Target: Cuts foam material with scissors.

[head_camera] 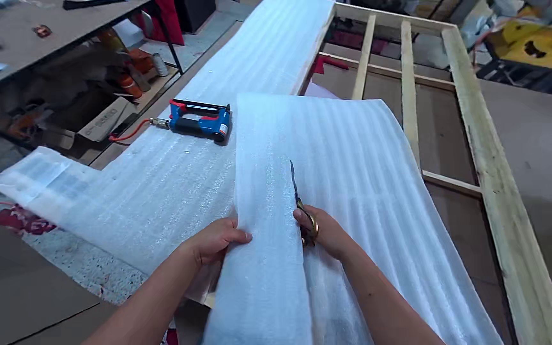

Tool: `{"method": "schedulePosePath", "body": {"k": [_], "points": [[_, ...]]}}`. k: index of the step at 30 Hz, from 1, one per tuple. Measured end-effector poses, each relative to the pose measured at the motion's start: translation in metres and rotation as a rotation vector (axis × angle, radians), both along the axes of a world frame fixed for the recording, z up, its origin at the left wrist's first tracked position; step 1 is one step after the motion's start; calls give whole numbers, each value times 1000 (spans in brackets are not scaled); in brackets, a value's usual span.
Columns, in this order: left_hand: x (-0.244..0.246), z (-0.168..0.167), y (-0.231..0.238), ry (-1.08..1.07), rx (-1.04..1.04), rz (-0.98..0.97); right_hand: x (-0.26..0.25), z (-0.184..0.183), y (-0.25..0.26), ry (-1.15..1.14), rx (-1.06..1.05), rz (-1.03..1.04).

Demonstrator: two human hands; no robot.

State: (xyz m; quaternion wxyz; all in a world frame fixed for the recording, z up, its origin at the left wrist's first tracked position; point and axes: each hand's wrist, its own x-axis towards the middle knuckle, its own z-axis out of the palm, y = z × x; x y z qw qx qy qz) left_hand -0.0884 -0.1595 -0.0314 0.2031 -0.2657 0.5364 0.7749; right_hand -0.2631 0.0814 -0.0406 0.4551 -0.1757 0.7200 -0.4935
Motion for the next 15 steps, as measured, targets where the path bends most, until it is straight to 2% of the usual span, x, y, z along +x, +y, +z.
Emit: {"method": "schedulePosePath", "body": {"k": [3,6,11,13,15], "points": [[-2,25,-17,40,-110,-18,-13,-15,-8,96,-30,-36],[-35,39,-41,69,-232,126,-18,-25,-8,129,-46,-47],[-142,31,-48,21,-615,272,-15,-26,-13,113,-34,-73],[-163,23,-37,12,-754,283,-21,-24,-13,97,-35,-64],[-167,16,-35,53,-792,246,-36,-21,-15,36,-50,-14]]}}
